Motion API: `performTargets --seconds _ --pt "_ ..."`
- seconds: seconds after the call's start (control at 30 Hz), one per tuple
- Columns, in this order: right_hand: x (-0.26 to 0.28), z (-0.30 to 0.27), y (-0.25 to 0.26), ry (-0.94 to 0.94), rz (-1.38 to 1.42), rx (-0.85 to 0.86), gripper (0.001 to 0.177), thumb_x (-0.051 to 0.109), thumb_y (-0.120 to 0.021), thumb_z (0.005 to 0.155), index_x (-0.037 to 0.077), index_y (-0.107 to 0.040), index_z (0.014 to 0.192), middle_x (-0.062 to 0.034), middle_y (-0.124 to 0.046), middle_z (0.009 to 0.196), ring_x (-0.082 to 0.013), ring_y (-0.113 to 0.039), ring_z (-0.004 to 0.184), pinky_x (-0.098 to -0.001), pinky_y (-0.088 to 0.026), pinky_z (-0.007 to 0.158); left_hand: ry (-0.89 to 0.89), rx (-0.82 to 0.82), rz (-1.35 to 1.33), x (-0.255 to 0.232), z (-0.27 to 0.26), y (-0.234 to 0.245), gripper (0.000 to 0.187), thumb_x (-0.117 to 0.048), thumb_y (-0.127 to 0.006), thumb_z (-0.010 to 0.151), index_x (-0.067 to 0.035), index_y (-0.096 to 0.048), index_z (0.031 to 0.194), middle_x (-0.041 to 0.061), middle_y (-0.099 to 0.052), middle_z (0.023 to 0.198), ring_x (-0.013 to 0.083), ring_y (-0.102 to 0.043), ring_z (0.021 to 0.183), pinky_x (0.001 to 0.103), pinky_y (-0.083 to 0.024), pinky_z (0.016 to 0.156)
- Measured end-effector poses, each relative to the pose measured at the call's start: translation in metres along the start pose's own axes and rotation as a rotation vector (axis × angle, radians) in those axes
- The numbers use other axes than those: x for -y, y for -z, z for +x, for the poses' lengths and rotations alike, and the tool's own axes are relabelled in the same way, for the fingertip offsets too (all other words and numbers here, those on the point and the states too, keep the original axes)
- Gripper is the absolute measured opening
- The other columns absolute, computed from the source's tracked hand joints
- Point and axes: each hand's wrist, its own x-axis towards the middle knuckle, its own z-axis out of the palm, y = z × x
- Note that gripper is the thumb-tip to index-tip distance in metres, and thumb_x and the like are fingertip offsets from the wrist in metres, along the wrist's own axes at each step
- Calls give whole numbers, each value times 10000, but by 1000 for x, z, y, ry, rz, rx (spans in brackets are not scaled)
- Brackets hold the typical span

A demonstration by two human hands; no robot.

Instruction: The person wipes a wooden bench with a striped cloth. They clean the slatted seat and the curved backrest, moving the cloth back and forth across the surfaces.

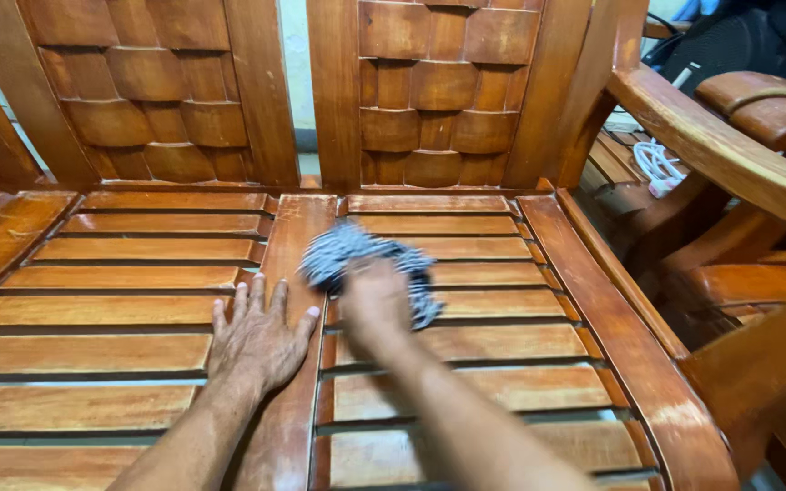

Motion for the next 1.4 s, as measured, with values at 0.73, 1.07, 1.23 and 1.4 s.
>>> performTargets --seconds 0.73,1.07,1.23,1.4 --pt "-62 116 -43 31 -246 -230 183 158 -746 792 80 -708 953 -162 -701 998 -316 -670 972 -438 -546 841 -101 1 10 -2 5 -3 732 -635 -272 968 -250 -219 1588 15 -116 1686 246 -47 1558 508 -7 1247" --pt "-171 64 14 -360 736 -240 316 291 -478 1097 45 -631 970 -233 -659 937 -393 -614 907 -547 -484 814 -19 111 121 -14 -2 17 793 -683 -232 952 -239 -116 1599 -47 -53 1685 242 41 1552 525 55 1238" --pt "-303 63 5 -345 -214 -356 555 186 -726 763 37 -574 1275 -260 -582 1313 -424 -559 1123 -539 -477 894 8 179 120 -18 -4 29 802 -680 -227 960 -235 -74 1610 -66 -9 1692 227 63 1557 525 65 1243" --pt "-234 158 -27 -1016 721 -563 482 450 -648 1059 -24 -722 1107 -186 -739 1119 -323 -696 1024 -517 -515 985 -6 127 72 -15 -3 27 797 -670 -256 960 -233 -103 1609 -61 -32 1698 236 39 1562 512 41 1251"
